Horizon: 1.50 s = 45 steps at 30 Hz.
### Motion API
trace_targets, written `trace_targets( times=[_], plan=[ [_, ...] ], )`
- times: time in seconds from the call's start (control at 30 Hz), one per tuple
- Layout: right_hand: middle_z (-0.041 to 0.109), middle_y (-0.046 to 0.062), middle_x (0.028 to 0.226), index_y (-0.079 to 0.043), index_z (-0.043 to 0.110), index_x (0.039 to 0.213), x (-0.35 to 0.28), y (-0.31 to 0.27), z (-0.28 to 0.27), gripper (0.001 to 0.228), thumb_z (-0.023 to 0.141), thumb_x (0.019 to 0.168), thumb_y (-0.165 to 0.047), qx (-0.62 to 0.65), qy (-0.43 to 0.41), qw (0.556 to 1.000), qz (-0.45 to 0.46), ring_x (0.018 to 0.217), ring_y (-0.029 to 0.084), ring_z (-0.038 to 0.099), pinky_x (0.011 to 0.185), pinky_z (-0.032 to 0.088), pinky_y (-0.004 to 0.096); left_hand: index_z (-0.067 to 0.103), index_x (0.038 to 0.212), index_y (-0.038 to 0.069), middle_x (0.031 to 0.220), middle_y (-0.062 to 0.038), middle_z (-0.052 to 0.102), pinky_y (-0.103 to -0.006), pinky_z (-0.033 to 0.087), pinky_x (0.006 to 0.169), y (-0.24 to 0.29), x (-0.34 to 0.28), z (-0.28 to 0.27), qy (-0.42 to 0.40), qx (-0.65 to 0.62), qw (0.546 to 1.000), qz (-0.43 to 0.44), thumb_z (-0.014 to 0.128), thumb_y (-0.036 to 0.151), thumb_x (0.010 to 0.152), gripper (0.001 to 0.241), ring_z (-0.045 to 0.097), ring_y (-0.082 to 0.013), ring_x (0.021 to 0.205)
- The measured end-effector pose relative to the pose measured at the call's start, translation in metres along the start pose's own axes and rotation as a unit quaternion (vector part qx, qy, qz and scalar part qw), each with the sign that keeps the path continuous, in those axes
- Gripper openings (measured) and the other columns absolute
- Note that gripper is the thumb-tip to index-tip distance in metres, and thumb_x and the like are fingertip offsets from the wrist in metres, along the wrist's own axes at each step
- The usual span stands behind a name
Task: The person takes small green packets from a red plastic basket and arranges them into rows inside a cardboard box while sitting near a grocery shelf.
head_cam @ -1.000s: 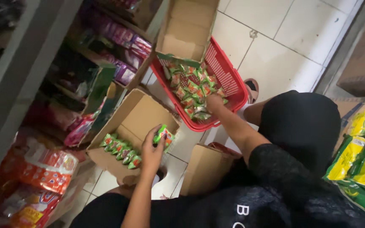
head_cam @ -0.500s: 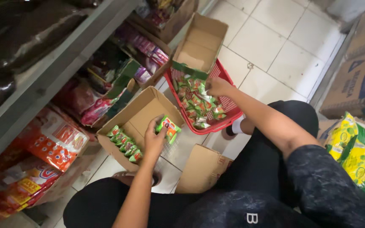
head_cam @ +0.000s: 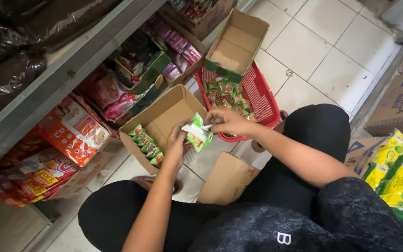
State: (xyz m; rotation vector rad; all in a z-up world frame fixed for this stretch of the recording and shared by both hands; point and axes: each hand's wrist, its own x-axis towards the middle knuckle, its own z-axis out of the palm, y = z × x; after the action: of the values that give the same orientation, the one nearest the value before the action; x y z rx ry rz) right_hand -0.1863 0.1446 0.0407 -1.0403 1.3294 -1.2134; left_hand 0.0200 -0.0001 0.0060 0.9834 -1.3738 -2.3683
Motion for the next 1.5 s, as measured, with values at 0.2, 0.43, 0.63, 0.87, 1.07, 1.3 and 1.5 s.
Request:
trace_targets(
  times=[0.2,0.43,0.63,0.87,1.07,1.3,1.5],
  plan=[
    [0.066,0.003,0.105,-0.001,0.06,0.112,0.0,0.012,0.003,0.026,0.07,0.089,-0.003,0.025,0.017,0.999,0.018,0.098,0.012,0.065,0.085,0.055,0.029,0.063,0.135,0.012,0.113,-0.006,0.071,-0.0254,0.054,0.065,0.019,-0.009,0.01,-0.001,-0.027,0.999,-0.033,0.05,0.043,0.102,0.048,0.068,-0.0151,0.091],
    [0.066,0.008,0.109,-0.002,0.055,0.122,-0.012,-0.006,0.017,0.041,0.078,0.09,-0.012,0.005,0.065,0.998,0.027,0.101,0.014,0.065,0.089,0.054,0.031,0.065,0.132,0.004,0.115,-0.003,0.07,-0.0258,0.054,0.088,0.007,-0.007,0.014,-0.02,0.071,0.993,0.092,0.07,0.02,0.096,0.039,0.063,-0.0101,0.103],
    [0.069,0.008,0.116,-0.003,0.051,0.129,-0.014,-0.031,0.026,0.054,0.08,0.085,-0.014,-0.056,0.107,0.991,0.065,0.107,0.015,0.068,0.093,0.055,0.031,0.065,0.129,0.001,0.114,-0.005,0.069,-0.0262,0.052,0.092,0.002,-0.006,0.022,-0.07,0.091,0.981,0.153,0.072,0.013,0.097,0.036,0.063,-0.0108,0.104],
    [0.07,0.006,0.112,-0.001,0.057,0.126,-0.013,-0.03,0.022,0.044,0.076,0.087,-0.007,0.008,0.1,0.991,0.087,0.101,0.013,0.069,0.087,0.057,0.03,0.065,0.129,0.001,0.117,-0.003,0.069,-0.025,0.051,0.096,0.009,-0.01,0.024,-0.078,0.083,0.984,0.135,0.066,0.019,0.102,0.033,0.062,-0.0092,0.108],
    [0.069,0.006,0.108,-0.001,0.061,0.125,-0.017,-0.034,0.026,0.046,0.08,0.083,-0.006,-0.03,0.118,0.988,0.096,0.097,0.013,0.065,0.083,0.054,0.03,0.067,0.122,0.001,0.111,-0.004,0.069,-0.0257,0.05,0.092,0.01,-0.008,0.021,-0.093,0.107,0.983,0.12,0.071,0.023,0.1,0.032,0.062,-0.0108,0.104],
    [0.069,0.008,0.119,0.0,0.063,0.128,-0.016,-0.03,0.013,0.052,0.081,0.082,-0.017,-0.146,0.1,0.982,0.062,0.111,0.016,0.066,0.096,0.051,0.032,0.065,0.115,0.003,0.104,-0.004,0.067,-0.0283,0.05,0.091,0.0,0.001,0.013,-0.087,0.186,0.964,0.167,0.073,0.026,0.096,0.031,0.06,-0.012,0.101],
    [0.069,0.01,0.115,0.003,0.062,0.128,-0.016,-0.03,0.013,0.049,0.08,0.086,-0.016,-0.196,0.089,0.973,0.078,0.104,0.016,0.064,0.091,0.049,0.032,0.065,0.112,0.002,0.104,-0.004,0.067,-0.0294,0.049,0.094,-0.009,0.01,0.014,-0.041,0.191,0.952,0.234,0.075,0.02,0.095,0.027,0.061,-0.0132,0.103]
  ],
)
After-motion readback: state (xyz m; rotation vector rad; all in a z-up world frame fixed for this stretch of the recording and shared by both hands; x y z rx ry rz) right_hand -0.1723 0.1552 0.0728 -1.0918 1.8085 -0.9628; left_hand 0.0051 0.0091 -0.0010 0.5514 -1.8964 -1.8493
